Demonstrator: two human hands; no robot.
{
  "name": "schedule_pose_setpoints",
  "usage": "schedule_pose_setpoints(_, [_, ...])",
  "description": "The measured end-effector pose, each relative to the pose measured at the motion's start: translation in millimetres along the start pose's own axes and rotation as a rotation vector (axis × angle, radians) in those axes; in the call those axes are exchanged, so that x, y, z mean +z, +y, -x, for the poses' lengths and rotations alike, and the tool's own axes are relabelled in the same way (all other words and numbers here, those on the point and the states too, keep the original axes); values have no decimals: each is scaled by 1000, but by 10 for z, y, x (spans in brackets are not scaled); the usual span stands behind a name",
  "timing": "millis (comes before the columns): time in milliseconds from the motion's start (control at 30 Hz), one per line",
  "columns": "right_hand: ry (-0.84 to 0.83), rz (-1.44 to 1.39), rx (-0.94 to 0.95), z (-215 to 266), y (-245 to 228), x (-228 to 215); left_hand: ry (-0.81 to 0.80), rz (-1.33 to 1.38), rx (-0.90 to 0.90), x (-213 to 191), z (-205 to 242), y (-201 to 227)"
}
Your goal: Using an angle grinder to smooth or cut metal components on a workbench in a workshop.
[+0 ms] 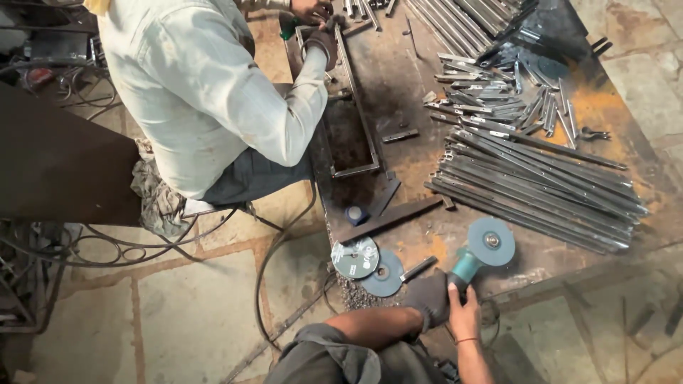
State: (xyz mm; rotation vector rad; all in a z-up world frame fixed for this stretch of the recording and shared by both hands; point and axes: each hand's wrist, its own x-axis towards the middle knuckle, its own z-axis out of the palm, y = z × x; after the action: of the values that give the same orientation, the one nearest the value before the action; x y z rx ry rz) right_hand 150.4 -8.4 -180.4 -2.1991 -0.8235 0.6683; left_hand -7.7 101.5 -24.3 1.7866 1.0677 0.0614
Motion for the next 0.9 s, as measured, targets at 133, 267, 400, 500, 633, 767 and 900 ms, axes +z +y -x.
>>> schedule_pose_setpoints(133, [23, 123, -7, 28, 33, 29, -30, -98, 14, 196, -7, -171])
schedule_pose_setpoints(267, [65, 242, 9, -46, 207, 76, -46, -191, 48, 194, -20, -133])
schedule_pose_setpoints(400, [85, 272, -20, -168, 480, 159, -9, -310, 90, 548, -113, -358])
schedule_pose_setpoints(500, [76, 272, -70, -140, 558, 176, 16, -297, 121, 546, -30, -367])
schedule_pose_setpoints(633, [31, 212, -85, -270, 419, 214, 69, -295, 190, 402, -12, -409])
schedule_pose_setpoints(767, [117, 300, -80, -368, 483, 245, 118, -256, 188, 293, 42, -349])
schedule_pose_setpoints(900, [147, 196, -156, -382, 594, 317, 83, -256, 195, 443, -130, -536])
